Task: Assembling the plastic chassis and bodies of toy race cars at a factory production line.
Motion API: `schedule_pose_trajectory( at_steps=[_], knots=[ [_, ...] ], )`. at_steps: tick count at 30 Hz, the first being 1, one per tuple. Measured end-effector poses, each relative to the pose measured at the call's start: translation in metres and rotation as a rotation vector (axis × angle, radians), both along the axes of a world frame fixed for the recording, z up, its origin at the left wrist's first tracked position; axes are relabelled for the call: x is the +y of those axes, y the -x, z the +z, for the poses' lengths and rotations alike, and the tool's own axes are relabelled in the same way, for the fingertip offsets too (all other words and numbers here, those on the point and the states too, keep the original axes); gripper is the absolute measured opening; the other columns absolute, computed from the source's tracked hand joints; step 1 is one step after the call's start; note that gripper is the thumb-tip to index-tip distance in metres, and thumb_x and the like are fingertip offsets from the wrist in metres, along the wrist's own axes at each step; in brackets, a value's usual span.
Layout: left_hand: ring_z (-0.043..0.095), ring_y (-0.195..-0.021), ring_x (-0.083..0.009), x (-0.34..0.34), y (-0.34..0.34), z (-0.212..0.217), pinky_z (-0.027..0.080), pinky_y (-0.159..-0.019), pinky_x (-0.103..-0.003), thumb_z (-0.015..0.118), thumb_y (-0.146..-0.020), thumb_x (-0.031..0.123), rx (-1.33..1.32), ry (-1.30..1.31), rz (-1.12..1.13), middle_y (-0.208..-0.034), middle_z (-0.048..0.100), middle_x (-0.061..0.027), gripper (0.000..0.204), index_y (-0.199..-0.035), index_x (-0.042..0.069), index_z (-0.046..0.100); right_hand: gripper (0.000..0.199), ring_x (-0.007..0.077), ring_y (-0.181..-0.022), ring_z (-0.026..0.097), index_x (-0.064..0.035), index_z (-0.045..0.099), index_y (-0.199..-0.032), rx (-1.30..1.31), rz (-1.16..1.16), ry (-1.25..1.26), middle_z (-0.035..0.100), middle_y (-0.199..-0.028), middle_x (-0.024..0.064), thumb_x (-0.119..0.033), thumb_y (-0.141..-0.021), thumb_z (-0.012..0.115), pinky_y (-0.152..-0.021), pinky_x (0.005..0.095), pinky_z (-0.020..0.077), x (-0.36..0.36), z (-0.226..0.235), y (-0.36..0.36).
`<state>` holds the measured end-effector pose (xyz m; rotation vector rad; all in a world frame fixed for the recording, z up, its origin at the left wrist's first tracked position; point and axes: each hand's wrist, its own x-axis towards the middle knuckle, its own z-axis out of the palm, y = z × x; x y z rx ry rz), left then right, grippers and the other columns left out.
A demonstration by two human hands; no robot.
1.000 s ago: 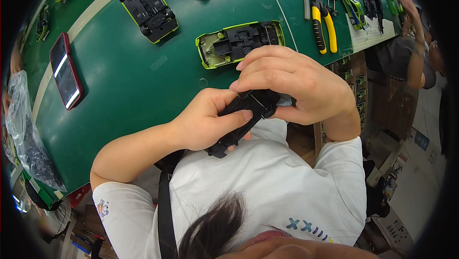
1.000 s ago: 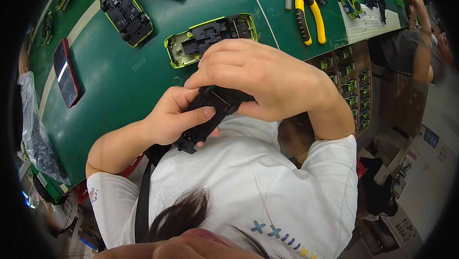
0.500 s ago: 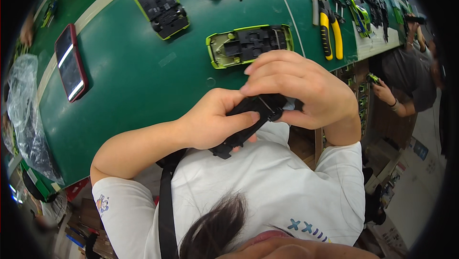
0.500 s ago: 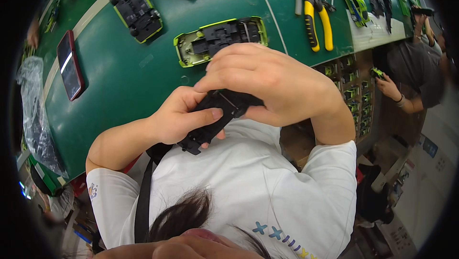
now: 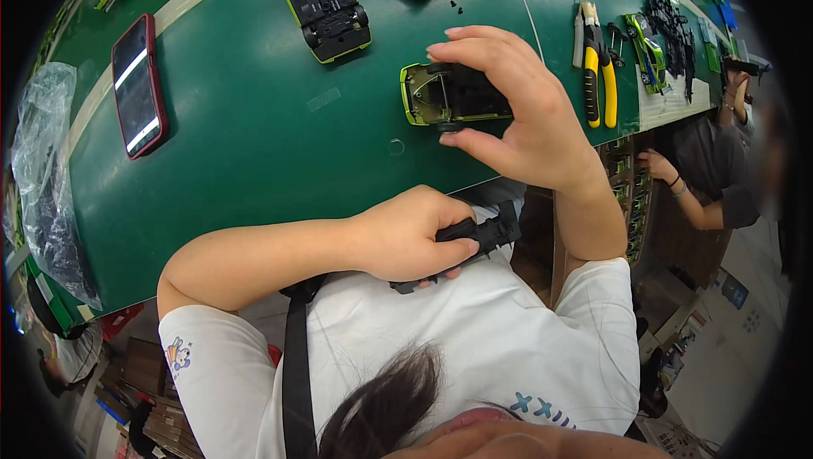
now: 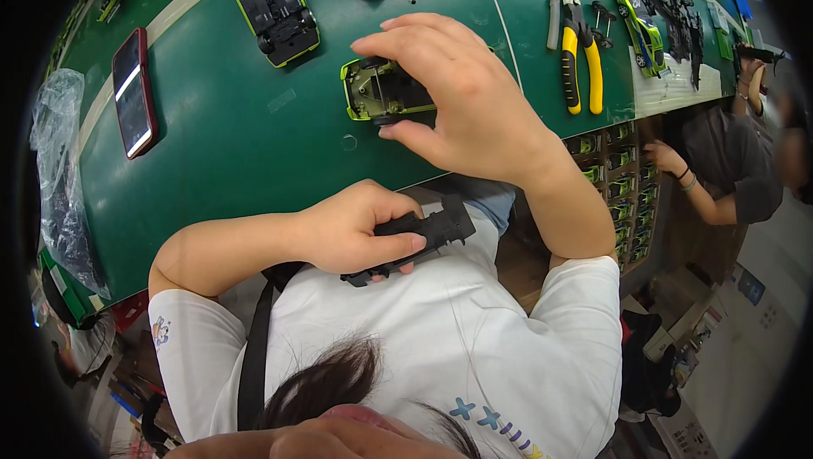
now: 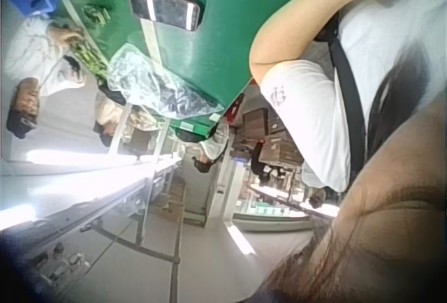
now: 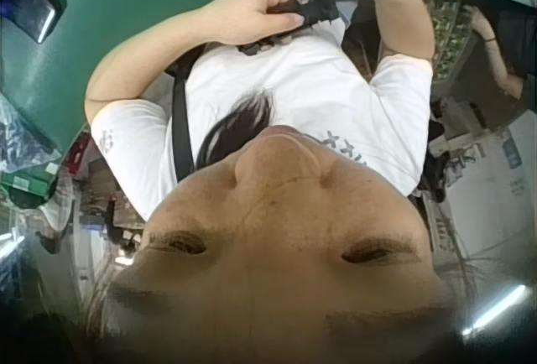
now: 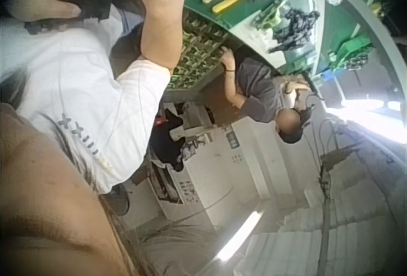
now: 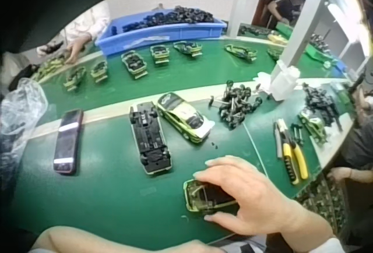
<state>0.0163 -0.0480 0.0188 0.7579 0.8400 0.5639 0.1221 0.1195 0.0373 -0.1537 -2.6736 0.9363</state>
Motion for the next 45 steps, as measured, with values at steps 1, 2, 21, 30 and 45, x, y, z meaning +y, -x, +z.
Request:
schedule_pose_trajectory(
  at_steps=[1, 2, 21, 30, 45],
  knots=[
    [0.059, -0.052, -0.0065, 0.000, 0.000, 0.000, 0.048, -0.048, -0.022, 0.057, -0.094, 0.013, 0.012, -0.018, 0.000, -0.075, 0.068, -0.0024, 0.015, -0.089, 0.000, 0.059, 0.066, 0.0326, -0.118, 0.052, -0.0093, 0.058, -0.121, -0.002, 0.004, -0.001, 0.061, -0.117, 0.0096, -0.006, -0.059, 0.080, -0.102, 0.0447, 0.0409, 0.000, -0.002, 0.000],
    [0.059, -0.052, -0.0065, 0.000, -0.001, 0.000, 0.048, -0.048, -0.022, 0.057, -0.094, 0.013, 0.010, -0.019, 0.004, -0.075, 0.068, -0.0024, 0.015, -0.089, 0.000, 0.059, 0.067, 0.0320, -0.121, 0.051, -0.0098, 0.057, -0.122, -0.030, 0.005, -0.007, 0.061, -0.118, 0.0095, -0.006, -0.059, 0.080, -0.105, 0.0460, 0.0383, 0.000, -0.004, 0.000],
    [0.060, -0.054, -0.0075, 0.002, 0.002, 0.001, 0.048, -0.049, -0.023, 0.057, -0.095, 0.015, 0.042, -0.034, 0.100, -0.076, 0.069, -0.0046, 0.017, -0.090, -0.001, 0.058, 0.056, 0.0359, -0.127, 0.049, -0.0040, 0.061, -0.116, 0.120, -0.172, 0.020, 0.061, -0.121, 0.0131, -0.004, -0.064, 0.080, -0.103, 0.0441, 0.0414, 0.005, 0.021, -0.025],
    [0.054, -0.090, -0.0053, -0.003, 0.010, 0.019, 0.046, -0.079, -0.022, 0.055, -0.098, 0.009, -0.295, -0.316, 0.876, -0.103, 0.062, -0.0040, 0.017, -0.110, -0.003, 0.059, 0.022, 0.0195, -0.093, 0.065, 0.0051, 0.060, -0.103, 0.173, -0.342, 1.106, 0.066, -0.101, 0.0161, -0.001, -0.083, 0.067, -0.085, 0.0310, 0.0529, -0.045, -0.001, -0.085],
    [0.062, -0.101, -0.0287, -0.006, 0.019, 0.011, 0.050, -0.087, -0.042, 0.064, -0.092, 0.011, -0.282, -0.425, 0.700, -0.109, 0.066, -0.0162, 0.017, -0.104, 0.001, 0.067, 0.051, 0.0347, -0.100, 0.066, 0.0002, 0.050, -0.117, 0.075, 0.123, 1.910, 0.063, -0.111, 0.0268, -0.025, -0.081, 0.076, -0.086, 0.0421, 0.0541, -0.066, -0.026, -0.063]
  ],
)
